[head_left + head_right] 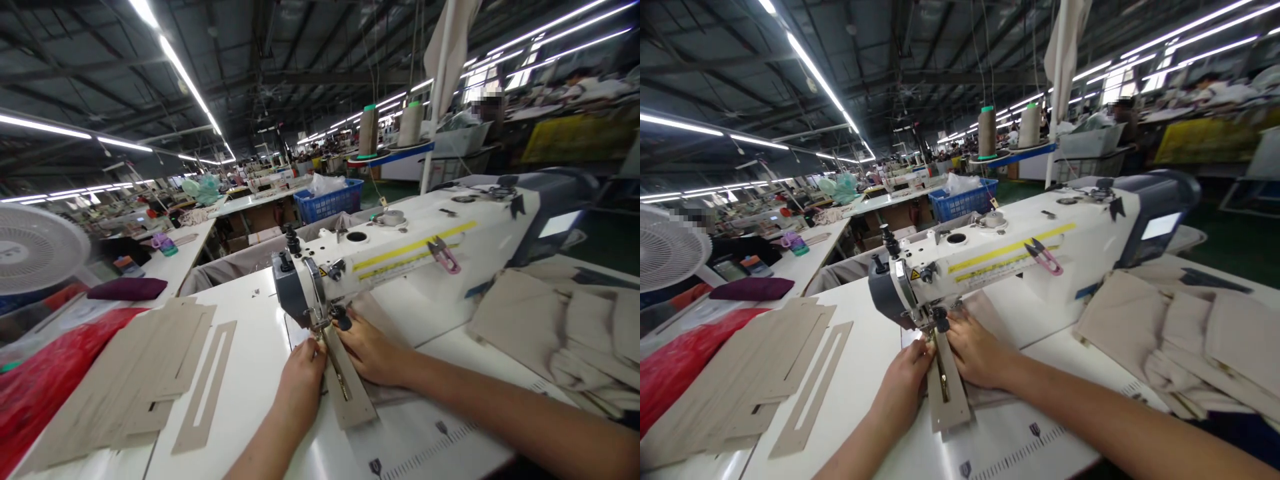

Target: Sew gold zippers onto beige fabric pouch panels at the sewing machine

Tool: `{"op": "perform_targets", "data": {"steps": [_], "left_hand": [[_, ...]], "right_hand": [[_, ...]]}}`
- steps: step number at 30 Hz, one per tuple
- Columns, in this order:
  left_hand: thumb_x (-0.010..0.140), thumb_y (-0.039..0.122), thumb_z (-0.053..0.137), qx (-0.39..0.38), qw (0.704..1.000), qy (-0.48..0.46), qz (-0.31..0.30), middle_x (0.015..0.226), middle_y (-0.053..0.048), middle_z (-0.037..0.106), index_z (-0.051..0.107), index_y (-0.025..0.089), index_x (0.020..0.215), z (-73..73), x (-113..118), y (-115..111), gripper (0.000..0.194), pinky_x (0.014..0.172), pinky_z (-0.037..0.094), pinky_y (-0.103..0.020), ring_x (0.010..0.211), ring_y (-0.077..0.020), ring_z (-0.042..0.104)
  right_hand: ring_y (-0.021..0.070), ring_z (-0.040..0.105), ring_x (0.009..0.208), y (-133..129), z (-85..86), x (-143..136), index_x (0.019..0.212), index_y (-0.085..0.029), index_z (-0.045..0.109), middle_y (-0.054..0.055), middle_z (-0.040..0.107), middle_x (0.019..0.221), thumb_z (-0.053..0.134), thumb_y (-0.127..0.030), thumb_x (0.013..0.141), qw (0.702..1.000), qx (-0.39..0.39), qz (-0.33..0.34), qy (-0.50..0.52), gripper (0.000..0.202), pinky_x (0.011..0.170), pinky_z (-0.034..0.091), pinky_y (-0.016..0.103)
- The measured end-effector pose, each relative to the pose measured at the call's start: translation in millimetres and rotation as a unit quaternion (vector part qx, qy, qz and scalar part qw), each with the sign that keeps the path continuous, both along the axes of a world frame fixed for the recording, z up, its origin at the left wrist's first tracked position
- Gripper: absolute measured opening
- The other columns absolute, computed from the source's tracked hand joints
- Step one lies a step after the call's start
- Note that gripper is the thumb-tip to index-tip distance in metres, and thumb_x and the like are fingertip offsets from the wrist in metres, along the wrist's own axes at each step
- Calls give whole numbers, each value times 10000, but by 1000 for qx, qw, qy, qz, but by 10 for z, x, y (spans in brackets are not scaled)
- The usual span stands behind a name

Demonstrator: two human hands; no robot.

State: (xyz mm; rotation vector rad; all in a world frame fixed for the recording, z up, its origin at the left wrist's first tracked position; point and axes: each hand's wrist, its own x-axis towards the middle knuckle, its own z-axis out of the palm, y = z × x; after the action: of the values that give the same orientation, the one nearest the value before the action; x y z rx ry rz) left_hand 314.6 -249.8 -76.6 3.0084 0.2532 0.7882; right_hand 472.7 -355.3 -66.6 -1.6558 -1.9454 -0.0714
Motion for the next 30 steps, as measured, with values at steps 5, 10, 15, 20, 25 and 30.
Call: {"op": "perform_targets", "data": {"steps": [5,10,15,20,25,30], "left_hand": [[795,70,456,-37,999,15,-2,1040,-126,592,586,136,1087,37,-85,-70,327,775,550,-353,909,-210,604],[789,63,469,-47,998,17,25,1055,-122,602,598,128,1081,29,-102,-130,326,795,543,-362,916,-214,610],[806,70,474,-30,999,4,23,1033,-107,634,611,142,1046,25,-179,-283,285,781,550,-366,904,-217,620],[828,66,437,-5,1000,-10,12,980,-106,652,625,146,991,14,-203,-366,261,751,564,-370,868,-214,632],[828,60,430,19,999,-24,11,1001,-121,650,623,137,992,0,-163,-295,265,717,574,-366,843,-217,627],[818,44,405,46,999,-21,18,955,-98,646,613,169,1011,-2,-91,-172,310,678,576,-342,799,-198,618]], "right_hand": [[260,544,1022,-454,-34,-185,1097,-117,591,146,590,1109,632,-392,786,997,51,53,-28,417,899,466,413],[238,593,945,-566,-124,-325,890,-80,649,151,650,916,430,-90,883,964,159,80,-198,219,842,507,364],[233,605,881,-528,-126,-367,806,-53,644,145,641,812,344,-33,878,958,167,99,-211,309,819,520,350],[228,598,861,-549,-137,-358,760,-71,629,125,622,773,355,-57,889,967,154,111,-168,303,782,530,337],[225,586,843,-499,-177,-345,811,-58,633,127,630,812,367,-56,885,973,147,100,-149,276,766,527,329],[202,567,785,-348,-237,-283,845,-60,631,103,632,819,372,-64,891,972,167,80,-148,263,749,515,303]]}}
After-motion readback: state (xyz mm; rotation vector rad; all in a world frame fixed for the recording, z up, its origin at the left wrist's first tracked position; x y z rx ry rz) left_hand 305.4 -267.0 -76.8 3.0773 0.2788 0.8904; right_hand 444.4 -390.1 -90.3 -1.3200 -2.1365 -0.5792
